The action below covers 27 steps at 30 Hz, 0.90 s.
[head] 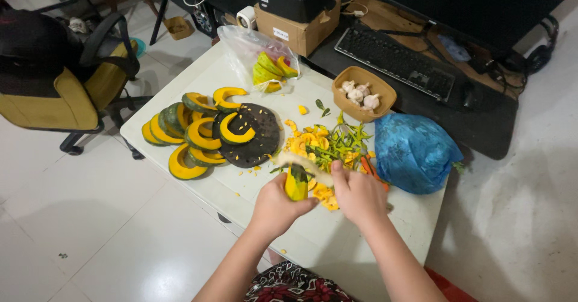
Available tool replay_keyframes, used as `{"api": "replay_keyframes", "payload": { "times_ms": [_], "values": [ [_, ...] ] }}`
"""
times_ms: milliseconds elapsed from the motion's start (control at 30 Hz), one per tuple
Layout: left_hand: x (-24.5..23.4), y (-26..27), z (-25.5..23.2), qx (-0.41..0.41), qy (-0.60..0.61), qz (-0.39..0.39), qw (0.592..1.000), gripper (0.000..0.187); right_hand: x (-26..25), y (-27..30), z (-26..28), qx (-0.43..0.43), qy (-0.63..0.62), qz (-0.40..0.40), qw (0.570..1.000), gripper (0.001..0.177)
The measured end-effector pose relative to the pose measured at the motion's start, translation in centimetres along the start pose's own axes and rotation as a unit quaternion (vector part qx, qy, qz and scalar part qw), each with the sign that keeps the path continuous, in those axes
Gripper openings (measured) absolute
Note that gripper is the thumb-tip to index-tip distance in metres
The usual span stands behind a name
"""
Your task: The person peels the green skin off several crescent-shaped pumpkin slices using a vegetable peeler. The peeled slices are placed on a black cutting board, and the peels accumulate on the table.
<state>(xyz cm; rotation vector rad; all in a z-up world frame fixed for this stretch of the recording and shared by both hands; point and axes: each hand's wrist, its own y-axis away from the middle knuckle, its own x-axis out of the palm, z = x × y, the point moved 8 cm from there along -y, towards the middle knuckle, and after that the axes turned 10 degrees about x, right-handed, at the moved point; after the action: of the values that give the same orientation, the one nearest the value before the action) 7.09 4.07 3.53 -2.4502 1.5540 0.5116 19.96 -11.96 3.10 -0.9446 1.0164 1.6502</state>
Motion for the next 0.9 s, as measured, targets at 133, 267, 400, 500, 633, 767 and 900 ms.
{"api": "replay_keyframes", "payload": {
  "times_ms": [133, 267, 400, 500, 633, 767, 900],
  "values": [
    [0.1, 0.0, 0.7, -0.014, 0.004, -0.038, 0.999, 0.038, -1.1, 2.1, 1.0, -0.04, 0.036, -0.047, 0.997, 0.066],
    [0.5, -0.1, 0.9, -0.01, -0.004, -0.037, 0.999, 0.035, -1.2, 2.6, 1.3, -0.033, 0.045, -0.051, 0.997, 0.064],
    [0.6, 0.0, 1.2, -0.004, -0.08, -0.015, 0.997, 0.037, -0.4, 1.5, 1.0, -0.029, 0.06, -0.069, 0.995, 0.067],
    [0.2, 0.5, 1.0, 0.01, -0.091, -0.047, 0.995, 0.044, 1.8, -0.7, -0.3, -0.002, 0.045, -0.026, 0.999, 0.072],
    [1.5, 2.1, 0.7, 0.0, -0.078, 0.022, 0.997, 0.043, 6.1, -4.2, -3.4, 0.066, 0.072, 0.028, 0.995, 0.078],
    [3.0, 3.0, -0.2, 0.028, -0.041, 0.048, 0.998, 0.041, 9.1, -6.1, -6.9, 0.113, 0.069, 0.077, 0.988, 0.08],
    [2.0, 2.0, 1.3, 0.016, -0.025, 0.009, 1.0, 0.041, 9.4, -4.8, -7.7, 0.158, -0.009, 0.107, 0.982, 0.089]
  ]
}}
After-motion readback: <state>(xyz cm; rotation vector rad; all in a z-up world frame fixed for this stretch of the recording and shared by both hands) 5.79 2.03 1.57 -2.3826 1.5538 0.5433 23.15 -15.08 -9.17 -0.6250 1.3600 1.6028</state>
